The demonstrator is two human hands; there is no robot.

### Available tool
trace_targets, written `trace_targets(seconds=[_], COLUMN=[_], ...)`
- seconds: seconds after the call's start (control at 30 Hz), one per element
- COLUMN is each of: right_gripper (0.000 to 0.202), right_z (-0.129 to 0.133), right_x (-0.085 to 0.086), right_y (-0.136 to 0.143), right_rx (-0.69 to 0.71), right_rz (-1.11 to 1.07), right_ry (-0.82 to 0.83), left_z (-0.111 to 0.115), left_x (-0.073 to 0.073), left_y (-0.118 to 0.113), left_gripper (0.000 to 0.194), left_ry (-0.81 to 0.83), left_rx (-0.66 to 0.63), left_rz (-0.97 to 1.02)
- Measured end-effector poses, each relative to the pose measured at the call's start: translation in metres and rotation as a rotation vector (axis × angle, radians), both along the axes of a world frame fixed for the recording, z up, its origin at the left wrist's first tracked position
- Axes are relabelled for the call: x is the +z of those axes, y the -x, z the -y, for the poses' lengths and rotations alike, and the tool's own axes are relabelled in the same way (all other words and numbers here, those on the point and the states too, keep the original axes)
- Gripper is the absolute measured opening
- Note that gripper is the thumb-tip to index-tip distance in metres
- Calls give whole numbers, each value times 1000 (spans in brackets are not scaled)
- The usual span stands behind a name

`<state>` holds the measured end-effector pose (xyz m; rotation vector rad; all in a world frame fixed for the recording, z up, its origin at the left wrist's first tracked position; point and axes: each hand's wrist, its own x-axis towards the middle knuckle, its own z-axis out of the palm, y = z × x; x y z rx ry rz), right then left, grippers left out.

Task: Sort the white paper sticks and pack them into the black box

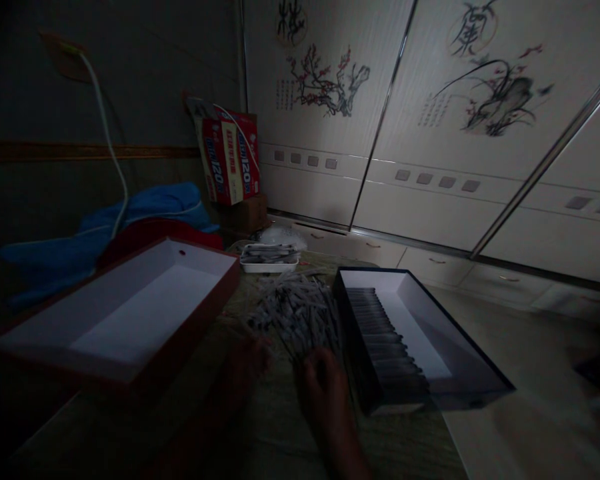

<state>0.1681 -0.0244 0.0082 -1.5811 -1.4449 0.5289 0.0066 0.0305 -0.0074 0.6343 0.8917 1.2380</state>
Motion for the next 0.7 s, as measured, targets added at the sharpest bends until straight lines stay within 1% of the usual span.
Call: trace_targets(seconds=[0.1,0.2,0.27,0.3,0.37,0.4,0.43,0.5,0.6,0.7], right_gripper=[22,23,22,27,42,46,46,41,35,36], right_z=[7,11,11,11,11,10,10,10,13,21], right_x=[3,4,6,8,13,15,16,17,15,12], right_y=[-3,-1,2,4,5,5,5,3,1,3], right_rx=[-18,-42,-81,-103,-136,-138,-136,-120,-94,-75], right_rz=[-314,-547,-667,-714,-782,-799,-804,-762,-594,-389], right_ry=[34,53,24,4,-18,-14,-5,14,28,41], left_z=[1,1,1,1,1,1,1,1,0,-1], left_x=[1,3,3,3,2,1,1,1,1,1], left_y=[0,0,0,-1,-1,-1,-1,0,-1,-1], left_gripper=[21,17,14,13,14,14,16,17,17,15], left_ry=[65,86,98,104,117,119,116,110,103,91], left_rx=[-47,-65,-61,-55,-56,-61,-69,-78,-54,-19], left_rz=[126,177,190,196,202,206,209,215,221,216])
